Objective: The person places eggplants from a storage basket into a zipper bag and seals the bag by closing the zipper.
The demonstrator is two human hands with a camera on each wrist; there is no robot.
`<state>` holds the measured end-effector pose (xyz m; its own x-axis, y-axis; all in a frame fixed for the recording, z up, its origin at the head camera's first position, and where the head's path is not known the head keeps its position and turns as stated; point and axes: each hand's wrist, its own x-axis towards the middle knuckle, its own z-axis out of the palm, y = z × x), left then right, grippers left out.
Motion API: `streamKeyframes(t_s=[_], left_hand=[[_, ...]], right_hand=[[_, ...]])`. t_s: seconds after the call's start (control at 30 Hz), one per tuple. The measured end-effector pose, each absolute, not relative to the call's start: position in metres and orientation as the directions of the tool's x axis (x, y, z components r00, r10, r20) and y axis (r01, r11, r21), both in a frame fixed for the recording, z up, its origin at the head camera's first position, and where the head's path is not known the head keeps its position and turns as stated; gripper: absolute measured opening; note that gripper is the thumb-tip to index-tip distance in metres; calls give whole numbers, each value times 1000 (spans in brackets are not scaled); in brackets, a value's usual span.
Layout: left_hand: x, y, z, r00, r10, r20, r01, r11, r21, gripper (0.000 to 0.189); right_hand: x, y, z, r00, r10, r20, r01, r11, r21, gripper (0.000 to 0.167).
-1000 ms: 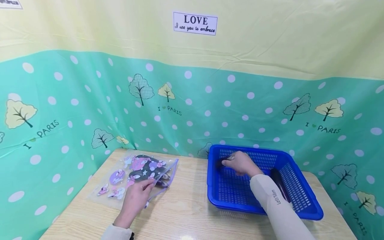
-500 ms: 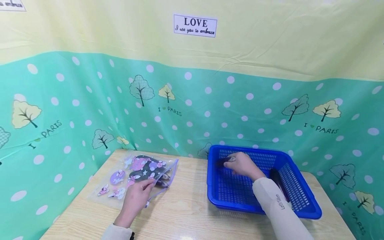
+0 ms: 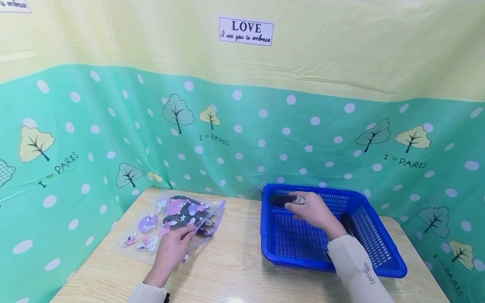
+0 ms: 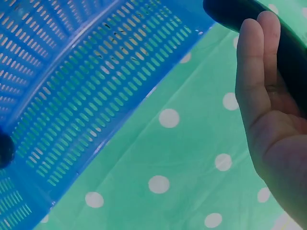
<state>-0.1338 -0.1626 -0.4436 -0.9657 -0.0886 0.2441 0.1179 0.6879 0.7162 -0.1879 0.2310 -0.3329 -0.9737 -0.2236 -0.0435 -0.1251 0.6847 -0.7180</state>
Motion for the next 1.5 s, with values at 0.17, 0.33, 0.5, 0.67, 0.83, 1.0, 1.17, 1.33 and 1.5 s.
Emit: streamKeyframes(t_s=[0.17,0.33,0.5,0.67,0.83,1.0,1.17,1.33,1.5], left_hand=[[-134,-163,-443,-967,-88,241,116,688,716,23],[-134,-163,-442,-963,-87,254,122,699,704,22],[-134,-164,-442,-961,-89,262,125,705,698,23],[-134,-165,-441,-954,-82,289,150,703,695,22],[-133,-166,-440,-944,-76,322,174,713,680,20],[-133,-166,-441,-934,-76,349,193,716,671,20],[-134,-167,-442,-926,-75,370,207,719,664,19],[-134,-167,-442,-931,-72,357,202,714,670,18],[-135,-168,-442,-930,-82,357,195,714,672,18]], right_hand=[[-181,227,-324,-973,-231,-29,-141,681,-719,63],[-170,221,-318,-965,-261,-4,-171,641,-748,60],[-155,208,-320,-952,-304,25,-201,562,-803,53],[-140,187,-330,-941,-338,19,-187,471,-862,51],[-126,162,-343,-935,-355,15,-177,429,-886,50],[-116,137,-359,-935,-354,20,-163,379,-911,52],[-109,110,-376,-941,-339,24,-139,319,-937,54],[-105,84,-392,-948,-319,9,-114,313,-943,56],[-106,61,-405,-949,-314,6,-103,294,-950,53]])
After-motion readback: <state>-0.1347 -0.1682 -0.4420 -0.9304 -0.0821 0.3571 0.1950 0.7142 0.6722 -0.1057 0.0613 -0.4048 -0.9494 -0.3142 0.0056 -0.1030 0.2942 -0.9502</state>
